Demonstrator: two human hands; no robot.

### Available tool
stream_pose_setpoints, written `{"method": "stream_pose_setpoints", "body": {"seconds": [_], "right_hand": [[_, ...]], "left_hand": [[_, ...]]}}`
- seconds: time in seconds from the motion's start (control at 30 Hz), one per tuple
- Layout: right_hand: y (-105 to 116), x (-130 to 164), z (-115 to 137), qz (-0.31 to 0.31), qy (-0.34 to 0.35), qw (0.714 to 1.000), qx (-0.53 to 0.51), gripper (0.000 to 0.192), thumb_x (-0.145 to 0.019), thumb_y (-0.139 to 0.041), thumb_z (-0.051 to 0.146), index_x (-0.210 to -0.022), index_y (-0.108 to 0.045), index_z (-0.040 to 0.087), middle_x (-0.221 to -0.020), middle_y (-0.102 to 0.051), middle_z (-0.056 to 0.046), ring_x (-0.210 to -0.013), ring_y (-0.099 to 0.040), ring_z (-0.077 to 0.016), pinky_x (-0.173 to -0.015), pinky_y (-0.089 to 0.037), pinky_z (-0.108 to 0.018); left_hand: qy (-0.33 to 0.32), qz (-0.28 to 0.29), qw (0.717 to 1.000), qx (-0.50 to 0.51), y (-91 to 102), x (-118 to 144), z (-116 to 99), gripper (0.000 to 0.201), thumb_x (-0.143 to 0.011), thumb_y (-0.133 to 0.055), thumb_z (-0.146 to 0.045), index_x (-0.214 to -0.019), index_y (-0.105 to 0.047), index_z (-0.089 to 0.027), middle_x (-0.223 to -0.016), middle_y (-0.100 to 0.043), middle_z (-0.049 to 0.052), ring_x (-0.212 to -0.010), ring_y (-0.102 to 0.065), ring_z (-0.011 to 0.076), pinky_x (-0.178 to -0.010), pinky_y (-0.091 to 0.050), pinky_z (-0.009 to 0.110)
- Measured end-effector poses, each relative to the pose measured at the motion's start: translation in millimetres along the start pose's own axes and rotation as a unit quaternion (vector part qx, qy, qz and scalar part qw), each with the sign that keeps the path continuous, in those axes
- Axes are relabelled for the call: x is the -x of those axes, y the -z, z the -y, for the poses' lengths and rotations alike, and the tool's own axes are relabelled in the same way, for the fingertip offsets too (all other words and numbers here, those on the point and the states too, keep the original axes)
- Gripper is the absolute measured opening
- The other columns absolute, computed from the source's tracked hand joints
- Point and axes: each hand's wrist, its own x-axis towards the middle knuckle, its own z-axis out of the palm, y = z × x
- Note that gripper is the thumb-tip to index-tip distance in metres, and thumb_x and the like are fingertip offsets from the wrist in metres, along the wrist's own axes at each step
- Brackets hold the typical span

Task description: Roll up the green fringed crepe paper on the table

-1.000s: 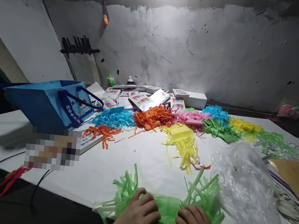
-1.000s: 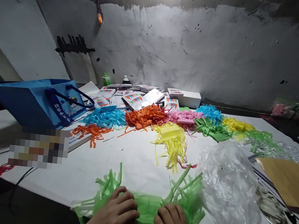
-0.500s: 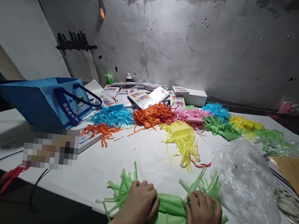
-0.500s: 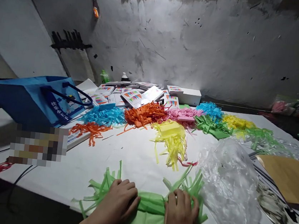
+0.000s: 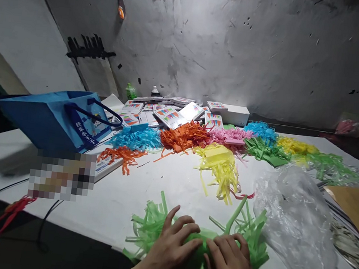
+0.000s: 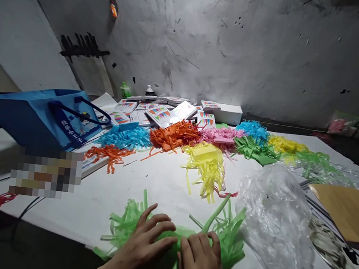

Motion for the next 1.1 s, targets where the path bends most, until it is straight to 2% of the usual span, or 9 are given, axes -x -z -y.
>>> {"method": "stream_pose_setpoints", "body": {"seconds": [0.1,0.27,0.43,0.57,0.73,0.87,1.0,1.07,1.1], "right_hand": [[-4,-5,4,-0.029,0.021,0.999,0.033,0.038,-0.105,-0.032,0.014,-0.094,-0.069,0.014,-0.074,-0.065,-0.004,-0.075,-0.057,-0.0188,-0.095,-0.034,-0.04],[1,2,-5,-0.025,0.063,0.997,0.036,0.039,-0.104,-0.034,0.011,-0.092,-0.071,0.013,-0.076,-0.067,-0.004,-0.08,-0.06,-0.0187,-0.101,-0.037,-0.038],[3,21,-15,-0.045,0.024,0.999,-0.009,0.038,-0.105,-0.035,0.014,-0.091,-0.07,0.018,-0.084,-0.069,-0.003,-0.089,-0.062,-0.0182,-0.11,-0.034,-0.038],[6,26,-15,0.02,-0.047,0.997,-0.054,0.03,-0.106,-0.04,0.021,-0.09,-0.066,0.022,-0.092,-0.068,-0.002,-0.097,-0.061,-0.019,-0.111,-0.031,-0.041],[5,21,-13,0.035,-0.142,0.989,-0.034,0.023,-0.098,-0.048,0.017,-0.079,-0.058,0.024,-0.091,-0.064,-0.001,-0.088,-0.061,-0.0204,-0.106,-0.03,-0.045],[4,16,-10,0.032,-0.154,0.987,0.019,0.021,-0.095,-0.049,0.018,-0.076,-0.057,0.024,-0.086,-0.064,-0.001,-0.087,-0.061,-0.0239,-0.102,-0.03,-0.048],[4,15,-7,0.031,-0.157,0.987,0.032,0.022,-0.094,-0.048,0.016,-0.077,-0.057,0.024,-0.087,-0.065,0.0,-0.086,-0.062,-0.0238,-0.104,-0.029,-0.05],[3,16,-7,0.024,-0.148,0.989,0.011,0.025,-0.094,-0.044,0.011,-0.082,-0.061,0.025,-0.088,-0.066,0.0,-0.088,-0.063,-0.0229,-0.105,-0.027,-0.049],[3,16,-6,0.02,-0.144,0.989,-0.006,0.028,-0.094,-0.043,0.01,-0.084,-0.063,0.026,-0.088,-0.067,0.001,-0.088,-0.064,-0.0222,-0.106,-0.027,-0.048]], "left_hand": [[-0.015,0.0,1.0,0.022,1.0,-6,-5,0.026,-0.1,-0.046,-0.013,-0.093,-0.068,-0.024,-0.079,-0.068,-0.003,-0.089,-0.059,0.0161,-0.118,-0.023,0.048],[-0.022,0.008,1.0,0.017,6.9,-2,1,0.033,-0.101,-0.041,-0.012,-0.077,-0.062,-0.02,-0.082,-0.067,-0.001,-0.088,-0.057,0.0163,-0.117,-0.024,0.048],[-0.002,0.029,0.999,0.036,8.0,15,8,0.028,-0.101,-0.044,-0.019,-0.081,-0.063,-0.022,-0.084,-0.067,-0.001,-0.091,-0.056,0.0184,-0.113,-0.025,0.046],[0.055,0.045,0.997,0.036,12.7,17,1,0.021,-0.097,-0.049,-0.015,-0.082,-0.061,-0.023,-0.087,-0.067,-0.001,-0.089,-0.056,0.0189,-0.104,-0.029,0.044],[0.173,0.151,0.972,0.058,22.8,3,-8,0.013,-0.089,-0.054,-0.014,-0.078,-0.06,-0.02,-0.091,-0.064,0.003,-0.09,-0.057,0.022,-0.094,-0.036,0.047],[0.241,0.209,0.947,0.043,23.3,-9,-8,0.01,-0.083,-0.058,-0.016,-0.074,-0.06,-0.019,-0.091,-0.063,0.004,-0.091,-0.057,0.0238,-0.089,-0.04,0.047],[0.253,0.249,0.934,0.038,19.7,-11,-4,0.006,-0.079,-0.063,-0.013,-0.077,-0.062,-0.019,-0.095,-0.064,0.003,-0.093,-0.058,0.0241,-0.089,-0.041,0.047],[0.235,0.238,0.942,0.034,16.3,-7,-2,0.009,-0.078,-0.064,-0.011,-0.077,-0.061,-0.019,-0.095,-0.065,0.002,-0.092,-0.058,0.023,-0.09,-0.041,0.046],[0.218,0.214,0.952,0.03,14.1,-4,-1,0.01,-0.078,-0.064,-0.01,-0.076,-0.06,-0.02,-0.094,-0.065,0.002,-0.089,-0.058,0.0219,-0.09,-0.041,0.046]]}}
